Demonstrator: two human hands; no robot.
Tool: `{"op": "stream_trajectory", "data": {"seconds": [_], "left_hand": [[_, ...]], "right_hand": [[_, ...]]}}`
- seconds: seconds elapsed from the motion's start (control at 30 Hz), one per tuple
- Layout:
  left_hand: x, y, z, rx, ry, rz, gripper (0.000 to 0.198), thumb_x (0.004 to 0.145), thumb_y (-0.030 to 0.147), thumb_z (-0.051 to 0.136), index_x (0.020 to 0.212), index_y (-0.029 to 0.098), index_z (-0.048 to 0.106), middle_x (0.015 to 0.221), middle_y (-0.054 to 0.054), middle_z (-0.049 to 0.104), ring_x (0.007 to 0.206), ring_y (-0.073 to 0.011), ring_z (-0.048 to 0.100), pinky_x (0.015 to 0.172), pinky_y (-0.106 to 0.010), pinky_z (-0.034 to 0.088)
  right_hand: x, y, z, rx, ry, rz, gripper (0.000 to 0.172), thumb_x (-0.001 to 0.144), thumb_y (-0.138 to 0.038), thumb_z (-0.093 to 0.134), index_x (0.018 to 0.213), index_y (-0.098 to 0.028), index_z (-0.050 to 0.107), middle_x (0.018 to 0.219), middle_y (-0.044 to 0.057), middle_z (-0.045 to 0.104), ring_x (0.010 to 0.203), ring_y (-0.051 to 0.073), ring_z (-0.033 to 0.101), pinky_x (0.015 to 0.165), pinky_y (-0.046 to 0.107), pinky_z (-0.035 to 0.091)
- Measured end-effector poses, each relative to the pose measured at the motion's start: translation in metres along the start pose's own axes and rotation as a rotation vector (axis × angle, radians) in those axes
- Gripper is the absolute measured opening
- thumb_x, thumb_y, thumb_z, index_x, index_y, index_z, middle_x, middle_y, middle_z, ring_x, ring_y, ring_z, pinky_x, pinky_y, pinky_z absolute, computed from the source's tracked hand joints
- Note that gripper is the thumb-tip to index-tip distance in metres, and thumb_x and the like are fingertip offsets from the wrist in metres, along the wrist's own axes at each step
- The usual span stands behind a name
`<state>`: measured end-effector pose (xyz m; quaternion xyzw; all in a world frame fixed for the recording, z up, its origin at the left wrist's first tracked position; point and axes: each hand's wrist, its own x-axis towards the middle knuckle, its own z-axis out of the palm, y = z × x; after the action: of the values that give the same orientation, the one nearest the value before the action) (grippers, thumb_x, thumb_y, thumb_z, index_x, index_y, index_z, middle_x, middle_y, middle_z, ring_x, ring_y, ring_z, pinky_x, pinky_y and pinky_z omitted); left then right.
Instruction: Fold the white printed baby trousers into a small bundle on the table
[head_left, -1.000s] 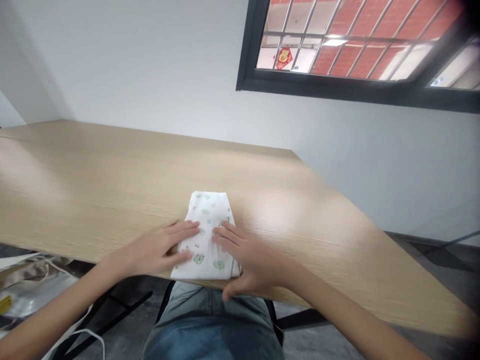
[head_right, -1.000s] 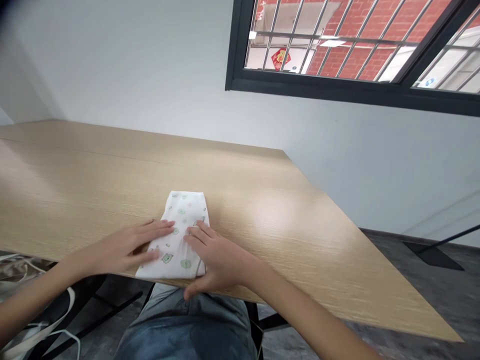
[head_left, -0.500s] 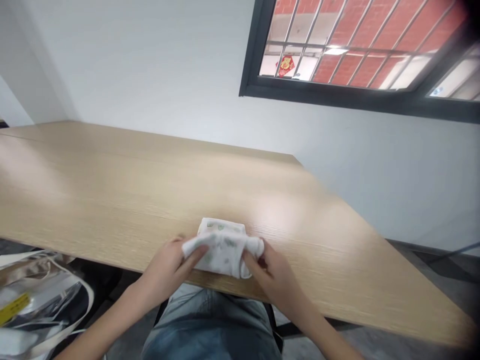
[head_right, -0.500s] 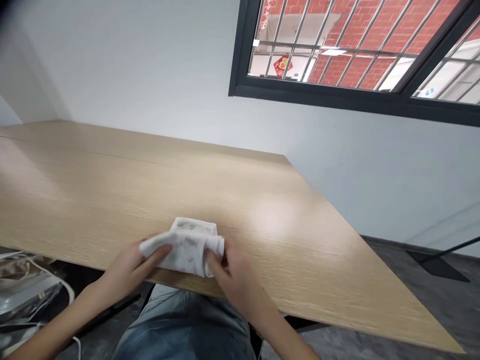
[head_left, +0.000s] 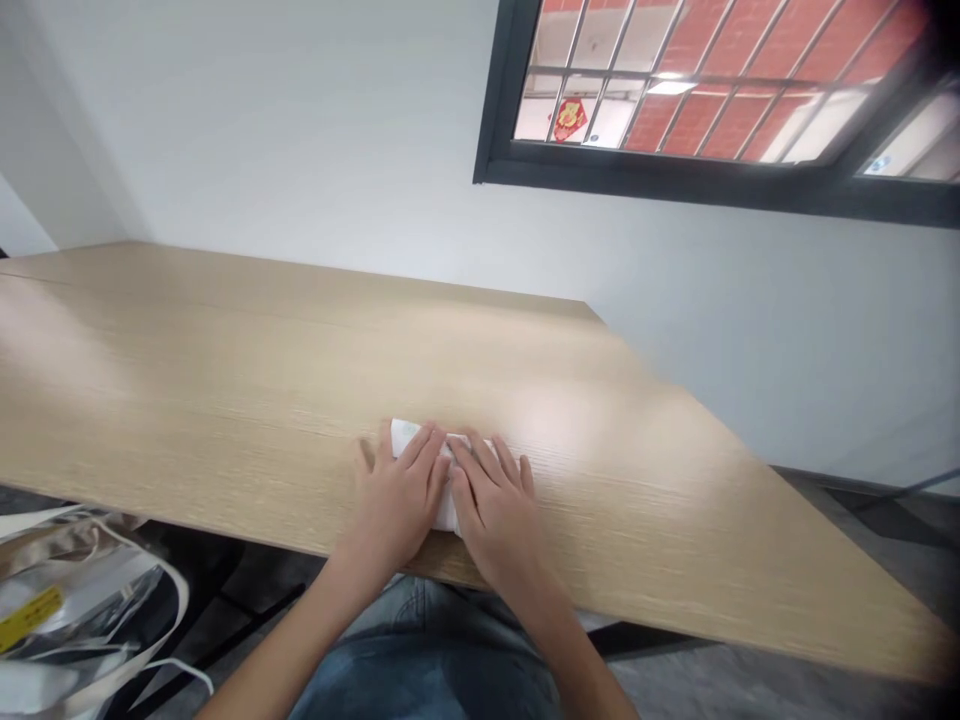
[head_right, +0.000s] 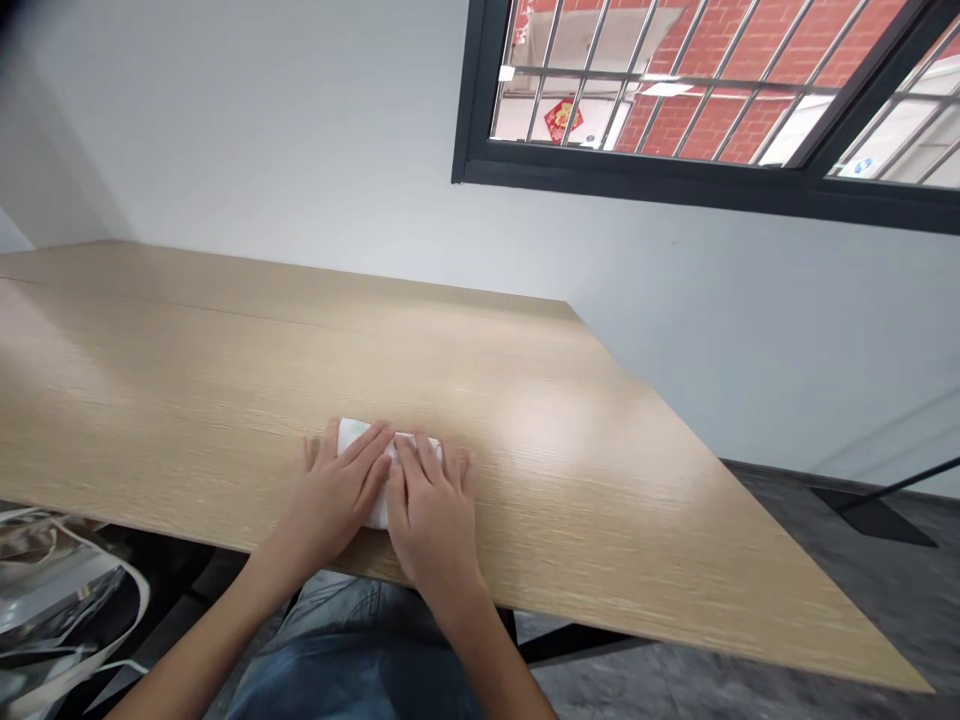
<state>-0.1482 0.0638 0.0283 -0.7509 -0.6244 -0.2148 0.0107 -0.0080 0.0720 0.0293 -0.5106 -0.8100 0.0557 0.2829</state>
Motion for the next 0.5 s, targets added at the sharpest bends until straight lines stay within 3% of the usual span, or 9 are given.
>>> {"op": "stream_trajectory", "data": {"seconds": [0.13, 0.2, 0.27, 0.33, 0.4, 0.5], "left_hand": [[-0.029, -0.033, -0.001, -0.070, -0.077, -0.049, 0.047, 0.094, 0.036, 0.025, 0.137, 0.020, 0.036, 0.139, -0.006, 0.041, 0.130, -0.0355, 0.030, 0.102, -0.060, 0.025], [-0.043, -0.045, -0.006, -0.137, -0.079, -0.114, 0.050, 0.094, 0.037, 0.023, 0.139, 0.016, 0.030, 0.141, -0.009, 0.038, 0.131, -0.0310, 0.030, 0.105, -0.053, 0.026], [-0.043, -0.045, -0.014, -0.204, -0.043, -0.187, 0.054, 0.095, 0.041, 0.022, 0.142, 0.014, 0.021, 0.146, -0.013, 0.027, 0.134, -0.0286, 0.024, 0.104, -0.049, 0.030], [-0.025, -0.033, -0.021, -0.208, -0.018, -0.182, 0.055, 0.095, 0.043, 0.023, 0.143, 0.016, 0.017, 0.150, -0.014, 0.011, 0.136, -0.0307, 0.018, 0.102, -0.051, 0.031], [0.004, -0.017, -0.025, -0.122, -0.045, -0.070, 0.050, 0.094, 0.040, 0.028, 0.140, 0.021, 0.025, 0.151, -0.011, 0.010, 0.135, -0.0366, 0.013, 0.102, -0.059, 0.024], [0.043, -0.003, -0.028, 0.042, -0.143, 0.085, 0.034, 0.093, 0.030, 0.035, 0.121, 0.020, 0.051, 0.139, -0.009, 0.041, 0.131, -0.0396, 0.024, 0.101, -0.066, 0.012]], "right_hand": [[-0.027, 0.034, -0.019, 0.108, -0.061, 0.147, 0.045, 0.094, -0.035, 0.027, 0.124, -0.012, 0.052, 0.131, 0.012, 0.049, 0.121, 0.026, 0.043, 0.102, 0.046, 0.035], [-0.046, 0.041, -0.031, 0.113, 0.038, 0.248, 0.042, 0.093, -0.039, 0.031, 0.114, -0.014, 0.058, 0.120, 0.013, 0.057, 0.112, 0.028, 0.051, 0.096, 0.048, 0.041], [-0.061, 0.033, -0.039, 0.124, 0.186, 0.273, 0.033, 0.092, -0.037, 0.036, 0.104, -0.018, 0.060, 0.107, 0.011, 0.063, 0.100, 0.027, 0.058, 0.087, 0.046, 0.048], [-0.069, 0.010, -0.037, 0.150, 0.297, 0.152, 0.022, 0.090, -0.028, 0.040, 0.097, -0.021, 0.060, 0.095, 0.008, 0.066, 0.090, 0.024, 0.060, 0.078, 0.041, 0.051], [-0.069, -0.016, -0.026, 0.184, 0.287, -0.037, 0.019, 0.087, -0.019, 0.043, 0.096, -0.021, 0.060, 0.092, 0.007, 0.065, 0.086, 0.023, 0.060, 0.076, 0.037, 0.050], [-0.061, -0.041, -0.003, 0.191, 0.164, -0.107, 0.025, 0.083, -0.016, 0.045, 0.104, -0.018, 0.059, 0.099, 0.008, 0.064, 0.092, 0.025, 0.058, 0.080, 0.039, 0.049]]}}
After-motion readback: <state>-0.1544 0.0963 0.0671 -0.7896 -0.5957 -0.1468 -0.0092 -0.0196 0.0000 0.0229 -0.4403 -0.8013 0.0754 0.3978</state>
